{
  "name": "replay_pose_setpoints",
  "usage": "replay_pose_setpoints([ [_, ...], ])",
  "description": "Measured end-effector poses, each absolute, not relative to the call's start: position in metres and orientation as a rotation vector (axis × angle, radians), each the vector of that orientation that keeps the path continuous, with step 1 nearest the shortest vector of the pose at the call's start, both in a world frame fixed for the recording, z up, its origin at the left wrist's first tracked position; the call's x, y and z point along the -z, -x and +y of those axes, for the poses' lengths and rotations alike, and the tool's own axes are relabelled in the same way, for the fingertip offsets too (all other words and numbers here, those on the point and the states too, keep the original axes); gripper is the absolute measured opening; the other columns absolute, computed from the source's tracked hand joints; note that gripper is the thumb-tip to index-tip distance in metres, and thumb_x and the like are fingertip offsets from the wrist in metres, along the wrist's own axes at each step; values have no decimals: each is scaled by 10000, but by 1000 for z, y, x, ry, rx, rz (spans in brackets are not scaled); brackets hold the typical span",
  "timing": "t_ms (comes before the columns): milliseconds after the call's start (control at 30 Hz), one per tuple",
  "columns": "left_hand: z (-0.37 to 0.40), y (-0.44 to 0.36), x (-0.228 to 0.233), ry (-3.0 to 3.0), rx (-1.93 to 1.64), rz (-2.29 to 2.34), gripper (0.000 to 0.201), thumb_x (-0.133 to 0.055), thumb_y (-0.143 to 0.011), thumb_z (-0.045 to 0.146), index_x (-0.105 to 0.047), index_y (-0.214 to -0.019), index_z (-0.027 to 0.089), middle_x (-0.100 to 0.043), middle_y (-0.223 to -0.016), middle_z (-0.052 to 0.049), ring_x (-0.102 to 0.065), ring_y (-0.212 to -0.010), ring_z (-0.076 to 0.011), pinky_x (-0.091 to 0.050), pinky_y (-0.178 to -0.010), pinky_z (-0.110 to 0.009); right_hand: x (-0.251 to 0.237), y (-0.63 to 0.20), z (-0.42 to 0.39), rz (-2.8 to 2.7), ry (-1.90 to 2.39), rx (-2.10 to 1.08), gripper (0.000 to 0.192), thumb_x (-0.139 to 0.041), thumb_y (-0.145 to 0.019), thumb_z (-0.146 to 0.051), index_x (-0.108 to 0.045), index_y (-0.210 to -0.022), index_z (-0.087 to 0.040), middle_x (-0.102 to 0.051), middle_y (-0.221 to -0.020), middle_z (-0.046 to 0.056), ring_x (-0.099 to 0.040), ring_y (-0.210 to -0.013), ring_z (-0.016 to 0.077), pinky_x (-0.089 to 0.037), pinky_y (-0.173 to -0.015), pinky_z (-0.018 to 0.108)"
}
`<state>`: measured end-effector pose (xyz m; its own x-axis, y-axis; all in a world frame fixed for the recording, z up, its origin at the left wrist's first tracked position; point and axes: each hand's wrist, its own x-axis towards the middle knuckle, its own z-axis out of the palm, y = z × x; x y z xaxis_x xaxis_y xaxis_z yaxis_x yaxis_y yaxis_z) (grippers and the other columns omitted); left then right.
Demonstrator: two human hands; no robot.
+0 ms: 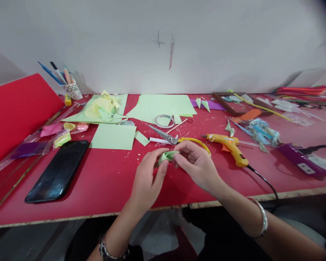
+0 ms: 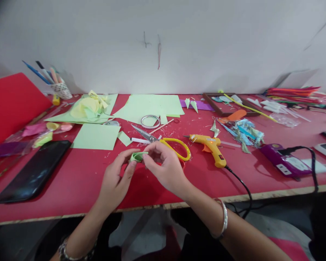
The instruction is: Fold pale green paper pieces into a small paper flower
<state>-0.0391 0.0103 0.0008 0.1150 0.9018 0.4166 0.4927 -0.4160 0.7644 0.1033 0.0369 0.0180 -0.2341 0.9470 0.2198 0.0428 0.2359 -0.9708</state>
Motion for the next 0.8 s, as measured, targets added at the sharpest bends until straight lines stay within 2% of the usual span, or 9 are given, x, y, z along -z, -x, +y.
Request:
replay_pose_setpoints([
  [100, 9, 36, 2, -2020, -1121, 1314, 293, -322, -887, 221, -424, -1155, 163, -563, -1096, -107, -541, -979, -176, -446, -789, -295, -17, -103, 34, -1566, 990, -1123, 32, -514, -771, -179, -501, -742, -178, -548, -636, -21, -538, -560, 79, -459, -532, 190],
  [200, 8, 34, 3, -2080, -1068, 1303, 285, -357, -870, 235, -405, -1139, 152, -571, -1053, -115, -556, -937, -184, -453, -745, -289, -17, -103, 30, -1610, 1005, -1073, 29, -511, -781, -181, -519, -753, -186, -571, -654, -12, -555, -583, 91, -465, -534, 193],
  [300, 8, 35, 2, -2093, -949, 1361, 176, -430, -830, 276, -453, -962, 161, -604, -817, -57, -574, -700, -162, -430, -563, -243, -18, -106, 26, -1670, 1015, -1024, 40, -509, -784, -169, -532, -760, -191, -587, -665, -12, -563, -591, 93, -466, -540, 193],
  [367, 8, 35, 1, -2083, -864, 1386, 112, -440, -818, 286, -445, -789, 178, -546, -629, 7, -507, -535, -125, -354, -463, -208, -19, -108, 24, -1723, 1033, -978, 45, -506, -785, -164, -539, -764, -185, -588, -679, -7, -558, -603, 95, -463, -556, 199],
  [433, 9, 36, 1, -2060, -846, 1366, 162, -449, -809, 280, -405, -685, 187, -464, -538, 45, -432, -467, -98, -293, -430, -191, -20, -111, 23, -1781, 1037, -952, 51, -502, -791, -166, -550, -778, -177, -587, -701, 1, -554, -626, 99, -461, -578, 206],
  [600, 11, 36, 1, -1876, -852, 1239, 234, -457, -800, 270, -380, -601, 173, -373, -515, 62, -354, -476, -70, -262, -440, -178, -19, -116, 24, -1914, 976, -902, 70, -500, -808, -175, -569, -807, -175, -580, -727, 7, -544, -662, 104, -449, -621, 221],
  [800, 11, 32, -2, -1657, -737, 1136, 265, -419, -820, 283, -392, -587, 160, -312, -551, 52, -310, -521, -69, -269, -456, -175, -15, -119, 22, -1997, 928, -793, 92, -481, -820, -161, -571, -821, -182, -591, -755, 18, -550, -693, 119, -443, -643, 236],
])
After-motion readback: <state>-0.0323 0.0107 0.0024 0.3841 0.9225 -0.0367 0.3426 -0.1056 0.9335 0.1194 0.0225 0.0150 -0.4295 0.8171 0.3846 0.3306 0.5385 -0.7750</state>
